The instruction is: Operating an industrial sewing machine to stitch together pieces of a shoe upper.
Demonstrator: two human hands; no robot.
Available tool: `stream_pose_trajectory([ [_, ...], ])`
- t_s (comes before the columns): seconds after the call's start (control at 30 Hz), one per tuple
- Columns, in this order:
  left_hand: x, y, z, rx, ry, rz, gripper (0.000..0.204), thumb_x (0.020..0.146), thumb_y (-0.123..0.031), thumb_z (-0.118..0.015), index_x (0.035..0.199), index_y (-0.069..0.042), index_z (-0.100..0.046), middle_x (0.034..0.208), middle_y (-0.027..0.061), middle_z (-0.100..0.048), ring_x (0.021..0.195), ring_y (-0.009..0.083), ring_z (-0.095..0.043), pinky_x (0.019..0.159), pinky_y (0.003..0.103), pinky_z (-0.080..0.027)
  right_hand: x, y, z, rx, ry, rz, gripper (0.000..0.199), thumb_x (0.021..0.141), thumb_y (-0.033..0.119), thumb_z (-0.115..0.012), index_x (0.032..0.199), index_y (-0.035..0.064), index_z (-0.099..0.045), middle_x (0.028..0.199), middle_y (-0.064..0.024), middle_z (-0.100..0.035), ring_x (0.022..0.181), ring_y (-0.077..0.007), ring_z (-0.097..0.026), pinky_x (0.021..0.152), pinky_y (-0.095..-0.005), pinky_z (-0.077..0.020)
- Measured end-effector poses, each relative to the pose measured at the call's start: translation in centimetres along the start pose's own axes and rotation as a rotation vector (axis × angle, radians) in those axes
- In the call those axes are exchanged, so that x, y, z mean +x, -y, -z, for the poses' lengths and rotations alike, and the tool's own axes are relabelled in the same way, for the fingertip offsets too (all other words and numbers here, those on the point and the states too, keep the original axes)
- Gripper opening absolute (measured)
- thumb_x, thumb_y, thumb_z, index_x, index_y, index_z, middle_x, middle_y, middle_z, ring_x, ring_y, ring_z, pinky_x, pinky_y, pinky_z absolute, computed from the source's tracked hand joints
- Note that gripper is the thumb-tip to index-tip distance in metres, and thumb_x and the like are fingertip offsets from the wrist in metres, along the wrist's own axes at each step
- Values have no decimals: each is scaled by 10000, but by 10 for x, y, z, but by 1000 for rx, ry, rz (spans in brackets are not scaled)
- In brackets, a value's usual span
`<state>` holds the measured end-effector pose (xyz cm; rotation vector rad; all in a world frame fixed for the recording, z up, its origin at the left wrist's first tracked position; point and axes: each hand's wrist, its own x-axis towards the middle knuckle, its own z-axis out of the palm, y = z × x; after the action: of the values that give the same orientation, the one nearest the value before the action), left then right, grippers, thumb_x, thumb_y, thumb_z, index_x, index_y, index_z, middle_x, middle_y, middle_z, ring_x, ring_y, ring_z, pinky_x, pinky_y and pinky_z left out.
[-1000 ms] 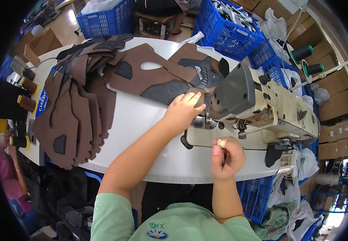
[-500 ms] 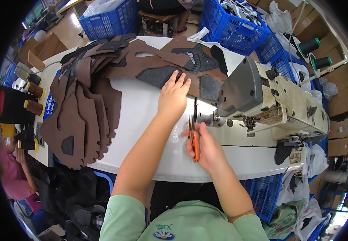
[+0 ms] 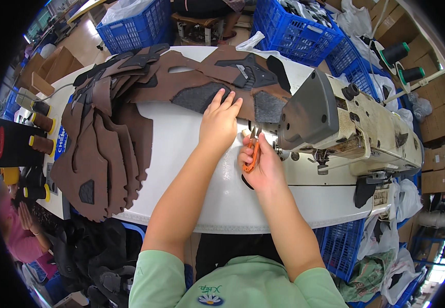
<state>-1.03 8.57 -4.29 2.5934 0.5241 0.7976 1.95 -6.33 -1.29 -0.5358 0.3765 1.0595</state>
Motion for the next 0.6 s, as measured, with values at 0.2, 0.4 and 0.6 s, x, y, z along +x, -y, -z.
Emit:
stream_pose_trajectory([
  [0.2, 0, -1, 2, -2, 5, 12, 488, 803, -12, -513, 1273, -97, -612, 1396, 115, -530, 1372, 338, -371, 1070, 463, -352, 2, -3, -5, 27, -48, 38, 298, 1048, 324, -411, 1003, 46, -509, 889, -59, -568, 660, -122, -453, 548, -248, -390],
  [0.4, -1, -1, 2, 53, -9, -16, 411, 855, -62, -504, 1247, -83, -623, 1368, 125, -554, 1361, 319, -392, 1049, 446, -377, 5, -3, -11, 42, -94, 39, 272, 1046, 310, -422, 989, 59, -506, 870, -45, -568, 641, -116, -451, 528, -244, -385],
  [0.6, -1, -3, 1, 74, 10, -36, 423, 847, -62, -510, 1255, -78, -616, 1367, 128, -554, 1363, 319, -389, 1054, 450, -372, 8, -2, -8, 87, -124, 53, 260, 1030, 301, -470, 948, 56, -500, 802, -27, -522, 610, -112, -434, 502, -235, -375],
])
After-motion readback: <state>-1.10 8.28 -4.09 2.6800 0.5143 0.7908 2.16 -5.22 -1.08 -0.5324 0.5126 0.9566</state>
